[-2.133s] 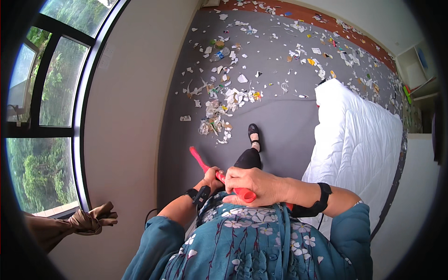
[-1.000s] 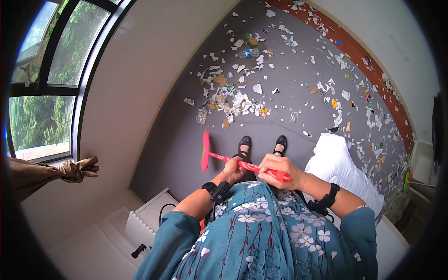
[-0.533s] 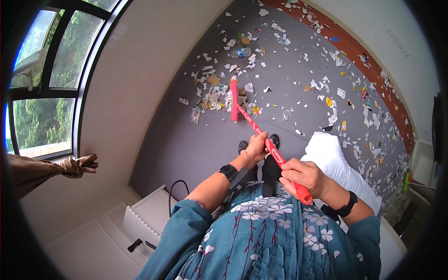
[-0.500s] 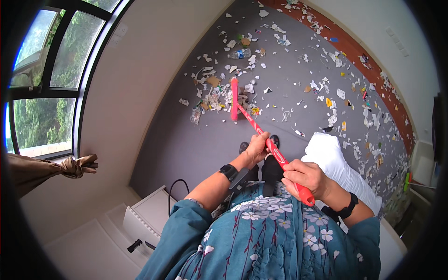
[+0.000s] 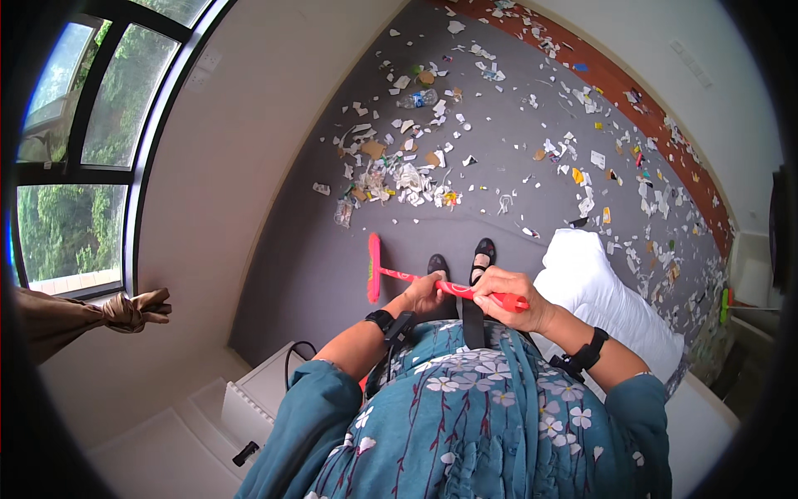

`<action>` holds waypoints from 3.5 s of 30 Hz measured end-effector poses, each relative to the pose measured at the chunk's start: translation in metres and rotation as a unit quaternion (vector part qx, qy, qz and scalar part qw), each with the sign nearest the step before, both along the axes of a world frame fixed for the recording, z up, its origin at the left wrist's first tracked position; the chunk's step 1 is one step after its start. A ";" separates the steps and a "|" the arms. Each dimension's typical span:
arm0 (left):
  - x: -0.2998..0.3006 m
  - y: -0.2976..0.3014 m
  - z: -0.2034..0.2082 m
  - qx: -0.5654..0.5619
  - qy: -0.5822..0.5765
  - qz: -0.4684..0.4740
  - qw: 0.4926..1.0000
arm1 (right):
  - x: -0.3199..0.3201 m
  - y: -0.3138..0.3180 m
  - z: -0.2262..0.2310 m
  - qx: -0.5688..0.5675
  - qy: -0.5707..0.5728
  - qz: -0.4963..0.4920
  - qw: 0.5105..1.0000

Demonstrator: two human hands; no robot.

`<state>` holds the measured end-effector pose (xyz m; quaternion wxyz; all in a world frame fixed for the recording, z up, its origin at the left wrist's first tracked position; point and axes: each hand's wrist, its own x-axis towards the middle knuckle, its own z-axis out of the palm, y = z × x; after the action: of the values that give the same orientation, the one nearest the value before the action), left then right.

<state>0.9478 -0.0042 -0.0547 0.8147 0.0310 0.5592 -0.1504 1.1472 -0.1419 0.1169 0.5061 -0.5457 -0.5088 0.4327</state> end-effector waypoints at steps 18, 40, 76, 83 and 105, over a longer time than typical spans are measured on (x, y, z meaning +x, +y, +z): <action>0.019 -0.028 0.018 -0.031 -0.020 -0.101 0.994 | -0.023 -0.044 0.045 -0.090 0.001 -0.090 0.992; -0.048 0.003 -0.008 0.058 0.068 0.276 0.957 | -0.023 0.055 -0.027 0.032 0.059 0.118 0.991; -0.016 0.125 -0.018 0.102 -0.038 0.376 0.920 | -0.019 0.188 -0.055 0.038 -0.002 0.125 0.991; 0.017 0.159 0.061 0.157 -0.178 0.304 0.923 | -0.007 0.211 0.051 0.128 -0.209 0.152 0.957; -0.016 0.210 0.001 -0.011 -0.179 0.366 0.913 | -0.031 0.284 0.056 -0.064 -0.090 0.075 0.991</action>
<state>0.9320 0.2059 -0.0538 0.8995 -0.1584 0.3746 0.1597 1.1166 0.1418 0.1730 0.3880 -0.5743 -0.5629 0.4502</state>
